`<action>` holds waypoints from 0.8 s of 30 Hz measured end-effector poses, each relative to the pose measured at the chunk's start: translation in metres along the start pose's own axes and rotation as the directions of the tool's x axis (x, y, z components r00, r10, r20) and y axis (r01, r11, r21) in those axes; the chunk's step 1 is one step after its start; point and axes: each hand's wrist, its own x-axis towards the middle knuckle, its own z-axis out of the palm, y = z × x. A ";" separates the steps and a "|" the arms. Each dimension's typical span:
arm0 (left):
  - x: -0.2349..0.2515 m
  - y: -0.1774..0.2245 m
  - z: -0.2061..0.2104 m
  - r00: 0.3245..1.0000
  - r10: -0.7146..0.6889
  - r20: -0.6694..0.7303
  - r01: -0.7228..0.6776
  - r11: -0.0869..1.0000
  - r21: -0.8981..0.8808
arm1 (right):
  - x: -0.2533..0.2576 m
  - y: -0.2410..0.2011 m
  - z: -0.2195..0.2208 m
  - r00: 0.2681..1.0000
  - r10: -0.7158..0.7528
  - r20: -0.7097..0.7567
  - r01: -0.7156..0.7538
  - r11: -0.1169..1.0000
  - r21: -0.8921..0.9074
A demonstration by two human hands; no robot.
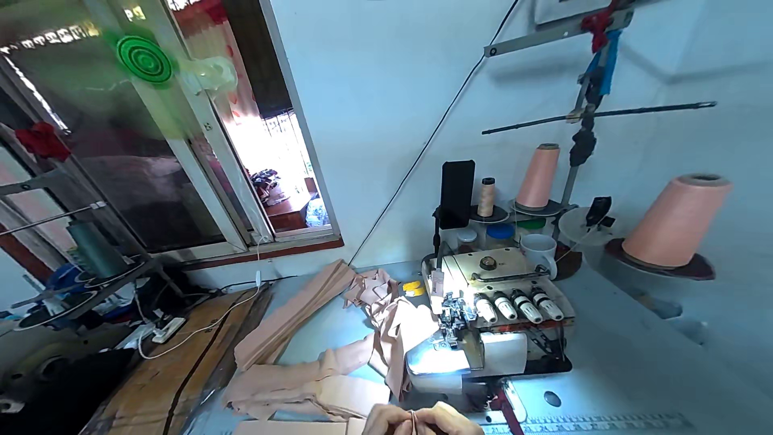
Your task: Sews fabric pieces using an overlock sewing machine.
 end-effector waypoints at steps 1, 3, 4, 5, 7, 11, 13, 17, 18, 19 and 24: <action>0.005 -0.007 -0.004 0.999 0.032 0.038 -0.030 0.998 -0.057 | 0.001 0.002 0.001 0.999 -0.022 0.026 0.021 0.999 0.050; 0.014 -0.015 -0.012 0.988 0.056 0.146 -0.031 0.985 -0.168 | 0.003 0.003 0.003 0.998 -0.042 0.046 0.035 0.989 0.141; 0.018 -0.014 -0.013 0.983 0.046 0.176 -0.007 0.977 -0.214 | 0.005 0.002 0.003 0.999 -0.033 0.043 0.024 0.982 0.189; 0.022 -0.012 -0.013 0.980 0.039 0.197 0.011 0.970 -0.243 | 0.006 0.002 0.003 0.999 -0.017 0.037 0.007 0.970 0.241; 0.031 -0.007 -0.013 0.975 0.031 0.219 0.028 0.965 -0.259 | 0.009 0.002 0.002 0.999 0.012 0.034 -0.023 0.941 0.336; 0.057 0.004 -0.008 0.972 0.011 0.236 0.031 0.985 -0.171 | 0.018 0.005 -0.004 0.998 0.062 -0.018 -0.052 0.941 0.333; 0.070 0.009 -0.001 0.968 0.003 0.251 0.018 0.997 -0.081 | 0.023 0.004 -0.009 0.992 0.080 -0.096 -0.050 0.958 0.283; 0.090 0.013 0.019 0.956 0.013 0.293 -0.029 0.998 0.050 | 0.029 0.006 -0.022 0.961 0.167 -0.221 -0.098 0.951 0.292; 0.092 0.013 0.025 0.956 0.010 0.293 -0.030 0.998 0.064 | 0.029 0.007 -0.024 0.949 0.191 -0.249 -0.111 0.946 0.303; 0.094 0.013 0.031 0.958 0.003 0.288 -0.027 0.997 0.079 | 0.029 0.007 -0.025 0.939 0.213 -0.270 -0.124 0.942 0.313; 0.098 0.009 0.054 0.969 0.022 0.246 -0.071 0.979 0.191 | 0.030 0.015 -0.028 0.897 0.255 -0.360 -0.124 0.929 0.349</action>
